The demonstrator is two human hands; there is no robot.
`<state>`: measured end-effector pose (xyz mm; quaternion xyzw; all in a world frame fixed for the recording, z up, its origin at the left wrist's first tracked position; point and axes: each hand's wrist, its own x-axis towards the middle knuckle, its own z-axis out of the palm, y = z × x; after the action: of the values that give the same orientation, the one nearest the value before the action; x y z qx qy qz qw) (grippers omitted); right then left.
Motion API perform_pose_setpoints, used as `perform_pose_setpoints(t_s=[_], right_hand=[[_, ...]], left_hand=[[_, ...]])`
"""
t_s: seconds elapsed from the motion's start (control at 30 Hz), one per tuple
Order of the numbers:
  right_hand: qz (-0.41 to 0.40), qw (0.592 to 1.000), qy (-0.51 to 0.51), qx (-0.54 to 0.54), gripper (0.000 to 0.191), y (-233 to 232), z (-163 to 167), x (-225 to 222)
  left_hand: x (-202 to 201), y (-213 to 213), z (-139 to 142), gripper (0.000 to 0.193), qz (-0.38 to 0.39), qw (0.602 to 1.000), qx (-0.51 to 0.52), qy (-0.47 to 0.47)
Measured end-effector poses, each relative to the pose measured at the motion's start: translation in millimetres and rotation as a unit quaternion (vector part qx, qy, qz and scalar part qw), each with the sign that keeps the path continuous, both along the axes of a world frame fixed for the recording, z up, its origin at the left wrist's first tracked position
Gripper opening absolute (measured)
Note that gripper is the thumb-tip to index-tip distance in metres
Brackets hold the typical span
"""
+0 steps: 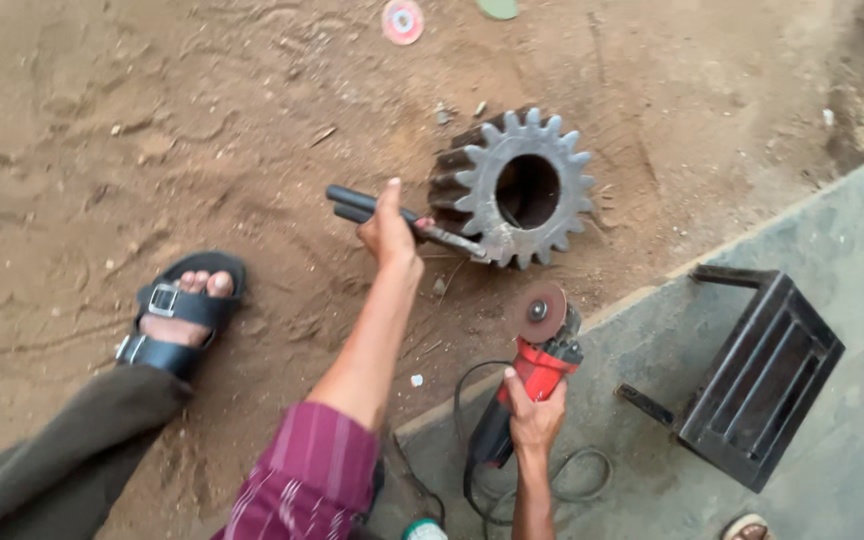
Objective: The person holds a large metal gear steady on the ground with one hand and grinds its teeth with an angle grinder, producing sparks. They reposition the gear, grind other teeth, then use pliers and a chisel with a hammer to work on a smaller gear.
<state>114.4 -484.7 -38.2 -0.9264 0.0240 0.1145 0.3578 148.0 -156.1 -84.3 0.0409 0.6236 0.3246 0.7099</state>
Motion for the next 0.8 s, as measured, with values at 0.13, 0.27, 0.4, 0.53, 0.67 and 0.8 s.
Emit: perform_pose_setpoints(t_s=[0.13, 0.27, 0.4, 0.53, 0.67, 0.8], right_hand=[[-0.045, 0.972, 0.047, 0.226, 0.048, 6, 22, 2], [-0.116, 0.945, 0.103, 0.289, 0.041, 4, 39, -3], [-0.161, 0.891, 0.170, 0.388, 0.043, 8, 55, -12], [-0.195, 0.852, 0.194, 0.445, 0.045, 16, 69, -22], [-0.183, 0.913, 0.121, 0.345, 0.047, 22, 70, -32], [-0.177, 0.963, 0.034, 0.198, 0.061, 26, 69, -44]], left_hand=[[-3, 28, 33, 0.043, -0.023, 0.993, -0.011, -0.112], [-8, 44, 65, 0.039, -0.032, 0.985, -0.031, -0.169], [-13, 58, 91, 0.035, -0.046, 0.983, -0.017, -0.176], [-13, 71, 102, 0.032, -0.074, 0.984, 0.047, -0.155], [-4, 76, 86, 0.033, -0.119, 0.978, 0.137, -0.103], [14, 75, 54, 0.045, -0.156, 0.955, 0.238, -0.085]])
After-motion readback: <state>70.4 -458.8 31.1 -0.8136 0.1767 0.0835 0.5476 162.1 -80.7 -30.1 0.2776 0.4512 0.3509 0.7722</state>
